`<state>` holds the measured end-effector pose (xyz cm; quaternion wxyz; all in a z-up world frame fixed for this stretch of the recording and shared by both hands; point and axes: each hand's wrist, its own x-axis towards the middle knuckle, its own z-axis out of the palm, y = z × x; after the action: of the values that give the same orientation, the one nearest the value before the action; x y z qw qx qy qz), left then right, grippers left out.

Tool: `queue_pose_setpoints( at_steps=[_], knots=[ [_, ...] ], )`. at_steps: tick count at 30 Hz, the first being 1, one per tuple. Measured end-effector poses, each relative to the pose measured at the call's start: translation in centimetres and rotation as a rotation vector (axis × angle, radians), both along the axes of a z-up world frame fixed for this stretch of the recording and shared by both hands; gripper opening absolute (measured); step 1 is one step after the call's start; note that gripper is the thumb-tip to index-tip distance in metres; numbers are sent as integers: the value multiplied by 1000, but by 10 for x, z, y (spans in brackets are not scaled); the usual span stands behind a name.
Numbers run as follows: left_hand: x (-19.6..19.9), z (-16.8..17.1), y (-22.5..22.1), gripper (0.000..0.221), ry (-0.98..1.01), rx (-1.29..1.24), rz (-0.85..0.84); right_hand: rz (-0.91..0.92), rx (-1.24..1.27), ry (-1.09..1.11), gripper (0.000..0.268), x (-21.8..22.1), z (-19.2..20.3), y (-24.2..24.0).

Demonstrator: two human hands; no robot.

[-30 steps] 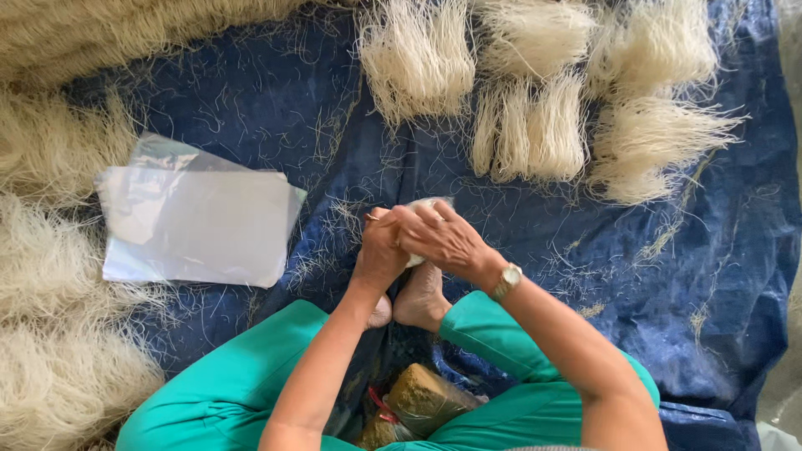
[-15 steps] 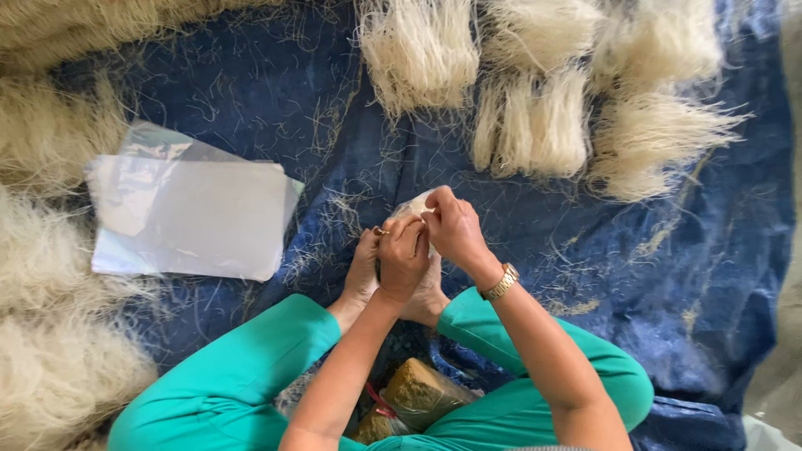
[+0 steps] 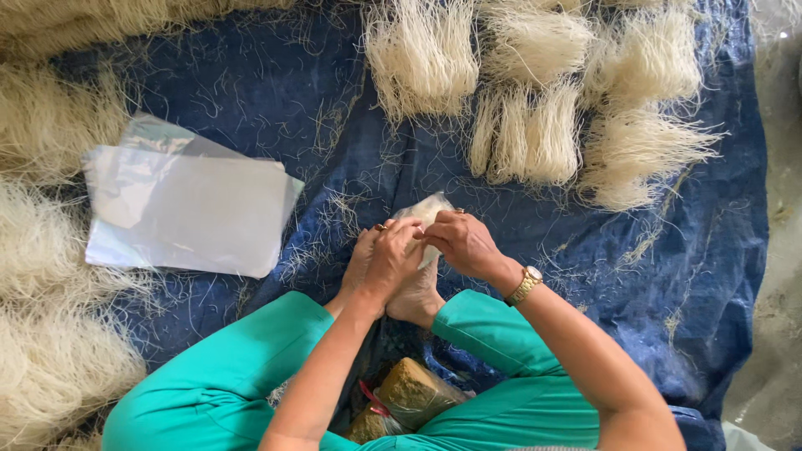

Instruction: The person places bundles of rice noodles into plastic bags by hand.

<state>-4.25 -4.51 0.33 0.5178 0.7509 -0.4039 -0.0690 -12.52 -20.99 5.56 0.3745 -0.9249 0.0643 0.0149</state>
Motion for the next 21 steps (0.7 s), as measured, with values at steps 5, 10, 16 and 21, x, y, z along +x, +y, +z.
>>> queue_pose_setpoints(
  at_steps=[5,10,16,21],
  knots=[
    [7,-31,15,14,-71,292,-61,-163,411,395,16,8,23,12],
    [18,44,23,22,-51,247,-58,-269,443,630,22,5,-29,17],
    [8,46,29,22,-229,439,-38,-404,463,616,22,11,-27,22],
    [-9,19,17,17,-503,591,-40,-442,493,545,21,3,-17,16]
  ],
)
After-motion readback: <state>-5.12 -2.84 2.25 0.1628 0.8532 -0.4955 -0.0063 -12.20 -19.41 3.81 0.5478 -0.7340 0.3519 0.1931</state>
